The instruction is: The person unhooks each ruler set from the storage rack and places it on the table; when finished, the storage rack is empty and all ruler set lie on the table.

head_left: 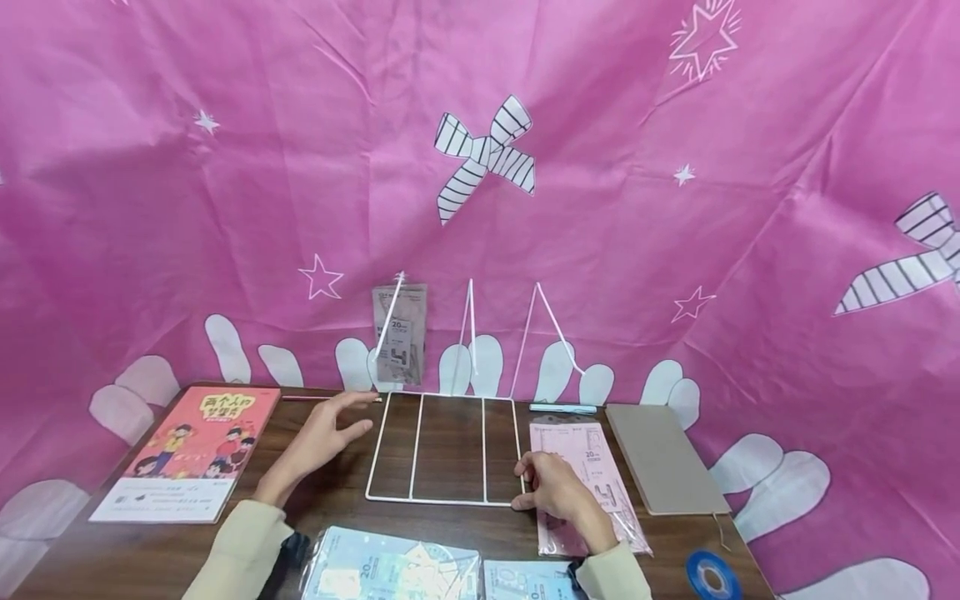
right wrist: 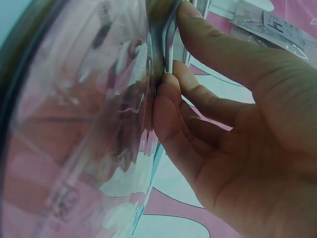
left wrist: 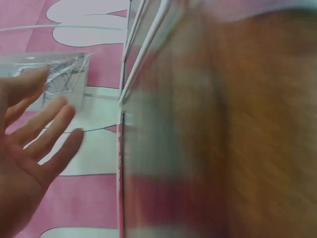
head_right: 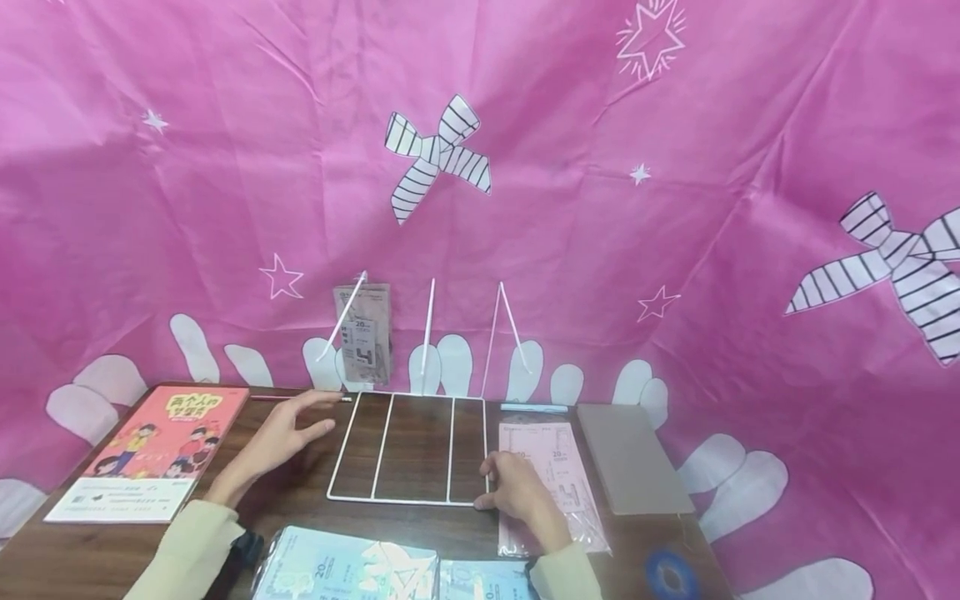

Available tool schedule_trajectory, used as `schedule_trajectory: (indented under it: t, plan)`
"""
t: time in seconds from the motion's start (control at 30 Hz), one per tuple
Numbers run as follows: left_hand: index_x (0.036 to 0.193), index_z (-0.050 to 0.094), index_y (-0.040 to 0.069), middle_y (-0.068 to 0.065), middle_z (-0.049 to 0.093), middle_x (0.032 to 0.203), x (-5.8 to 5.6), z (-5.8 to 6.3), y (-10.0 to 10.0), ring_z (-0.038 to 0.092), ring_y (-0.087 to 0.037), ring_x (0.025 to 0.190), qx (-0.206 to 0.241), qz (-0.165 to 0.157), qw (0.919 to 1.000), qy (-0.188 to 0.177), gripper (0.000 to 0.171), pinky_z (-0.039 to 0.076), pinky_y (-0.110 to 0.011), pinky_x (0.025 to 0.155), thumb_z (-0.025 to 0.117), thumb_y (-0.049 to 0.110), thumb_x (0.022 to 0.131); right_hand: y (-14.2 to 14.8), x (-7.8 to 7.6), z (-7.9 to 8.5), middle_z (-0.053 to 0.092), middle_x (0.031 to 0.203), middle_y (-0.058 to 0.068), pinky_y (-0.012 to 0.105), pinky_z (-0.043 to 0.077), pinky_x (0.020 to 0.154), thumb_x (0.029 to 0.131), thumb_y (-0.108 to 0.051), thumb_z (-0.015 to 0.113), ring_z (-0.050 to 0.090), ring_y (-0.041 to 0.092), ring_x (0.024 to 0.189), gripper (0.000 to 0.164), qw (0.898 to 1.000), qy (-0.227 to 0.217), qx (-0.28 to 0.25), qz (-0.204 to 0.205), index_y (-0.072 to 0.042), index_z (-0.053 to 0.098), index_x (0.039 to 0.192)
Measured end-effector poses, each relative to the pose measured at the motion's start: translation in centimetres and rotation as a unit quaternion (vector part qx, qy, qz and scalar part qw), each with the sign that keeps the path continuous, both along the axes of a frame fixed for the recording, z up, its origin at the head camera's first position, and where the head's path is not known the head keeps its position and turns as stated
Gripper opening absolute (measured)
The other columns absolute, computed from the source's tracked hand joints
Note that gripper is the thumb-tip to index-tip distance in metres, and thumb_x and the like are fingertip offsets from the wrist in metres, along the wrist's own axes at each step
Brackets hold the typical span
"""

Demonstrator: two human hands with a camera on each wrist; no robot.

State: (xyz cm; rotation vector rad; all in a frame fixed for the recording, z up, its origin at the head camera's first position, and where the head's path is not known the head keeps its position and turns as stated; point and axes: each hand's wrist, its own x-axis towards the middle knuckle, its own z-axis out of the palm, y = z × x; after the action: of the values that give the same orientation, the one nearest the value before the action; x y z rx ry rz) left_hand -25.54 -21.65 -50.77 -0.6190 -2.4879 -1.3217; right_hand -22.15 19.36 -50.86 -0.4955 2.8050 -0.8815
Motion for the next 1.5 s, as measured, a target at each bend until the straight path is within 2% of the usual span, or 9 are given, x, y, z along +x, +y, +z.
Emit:
schedule_trajectory:
  t: [0.1, 0.27, 0.47, 0.67, 0.9, 1.07, 1.2, 1.3, 1.5]
  plan:
    - [0.132, 0.066, -0.005, -0.024, 0.071, 0.123, -2.0, 0.0, 0.3, 0.068, -0.043, 0.114, 0.072, 0.025, 0.9971, -0.008, 0.042, 0.058, -0.040, 0.096, 0.075, -0.006, 0.091, 0.0, 0.1, 0.0, 0.059, 0.083, -0.001, 0.028, 0.044, 0.068, 0.067, -0.014, 0.098, 0.049, 0.011, 0.071, 0.043, 1.000, 0.002, -0.002, -0.001, -0.007, 0.069, 0.097]
    - [0.133, 0.061, -0.010, -0.031, 0.066, 0.124, -4.6, 0.7, 0.8, 0.065, -0.049, 0.115, 0.175, 0.062, 0.9819, -0.037, 0.041, 0.056, -0.016, 0.087, 0.071, -0.010, 0.092, -0.1, 0.1, 0.0, 0.060, 0.083, -0.001, 0.027, 0.044, 0.067, 0.067, -0.014, 0.098, 0.049, 0.010, 0.071, 0.042, 1.000, 0.000, -0.006, -0.004, -0.007, 0.069, 0.097]
    - [0.133, 0.059, -0.009, -0.028, 0.062, 0.129, -6.1, 1.1, 1.5, 0.063, -0.038, 0.116, 0.220, 0.083, 0.9692, -0.073, 0.041, 0.053, -0.012, 0.087, 0.072, -0.004, 0.095, -0.1, 0.1, 0.3, 0.060, 0.083, -0.001, 0.028, 0.044, 0.068, 0.067, -0.017, 0.098, 0.050, 0.011, 0.072, 0.043, 1.000, -0.007, -0.004, -0.008, -0.007, 0.069, 0.098]
    - [0.130, 0.058, -0.010, -0.027, 0.062, 0.122, -6.6, 1.2, 2.1, 0.062, -0.018, 0.104, 0.243, 0.088, 0.9617, -0.092, 0.038, 0.056, -0.014, 0.085, 0.072, -0.002, 0.096, -0.2, 0.1, 0.4, 0.060, 0.082, 0.000, 0.028, 0.044, 0.068, 0.068, -0.017, 0.098, 0.050, 0.011, 0.071, 0.042, 1.000, -0.008, -0.007, -0.008, -0.007, 0.070, 0.098]
    - [0.132, 0.056, -0.010, -0.026, 0.062, 0.121, -6.9, 1.3, 2.8, 0.061, -0.012, 0.101, 0.265, 0.078, 0.9546, -0.111, 0.039, 0.056, -0.017, 0.080, 0.070, -0.002, 0.097, -0.1, 0.0, 0.1, 0.060, 0.081, -0.001, 0.027, 0.044, 0.067, 0.068, -0.017, 0.098, 0.050, 0.010, 0.070, 0.042, 1.000, -0.010, -0.009, -0.010, -0.008, 0.069, 0.097]
    - [0.132, 0.057, -0.011, -0.017, 0.066, 0.112, -7.4, 1.3, 3.3, 0.061, -0.006, 0.094, 0.269, 0.076, 0.9523, -0.122, 0.039, 0.053, -0.016, 0.078, 0.071, -0.002, 0.096, -0.1, 0.0, 0.0, 0.061, 0.080, 0.000, 0.027, 0.044, 0.067, 0.069, -0.017, 0.098, 0.050, 0.009, 0.070, 0.040, 1.000, -0.009, -0.012, -0.007, -0.009, 0.069, 0.096]
    - [0.131, 0.056, -0.014, -0.020, 0.068, 0.112, -7.5, 1.5, 3.7, 0.062, -0.002, 0.092, 0.280, 0.063, 0.9507, -0.117, 0.038, 0.053, -0.015, 0.082, 0.069, -0.005, 0.096, -0.2, 0.0, 0.0, 0.060, 0.081, -0.001, 0.027, 0.044, 0.067, 0.069, -0.017, 0.098, 0.050, 0.009, 0.070, 0.040, 1.000, -0.007, -0.012, -0.009, -0.009, 0.069, 0.096]
    - [0.129, 0.058, -0.013, -0.023, 0.069, 0.114, -7.4, 1.6, 4.0, 0.064, 0.000, 0.093, 0.288, 0.065, 0.9493, -0.108, 0.035, 0.054, -0.014, 0.085, 0.069, -0.004, 0.097, -0.2, 0.0, 0.0, 0.060, 0.081, -0.001, 0.026, 0.044, 0.067, 0.069, -0.017, 0.098, 0.050, 0.009, 0.070, 0.040, 1.000, -0.010, -0.012, -0.011, -0.009, 0.069, 0.097]
    - [0.121, 0.060, -0.013, -0.015, 0.071, 0.106, -6.9, 1.8, 4.2, 0.068, -0.006, 0.093, 0.283, 0.066, 0.9533, -0.084, 0.028, 0.055, -0.016, 0.081, 0.070, -0.003, 0.097, -0.1, 0.1, 0.1, 0.060, 0.080, 0.001, 0.027, 0.044, 0.067, 0.069, -0.016, 0.098, 0.050, 0.009, 0.069, 0.040, 1.000, -0.006, -0.014, -0.007, -0.008, 0.069, 0.096]
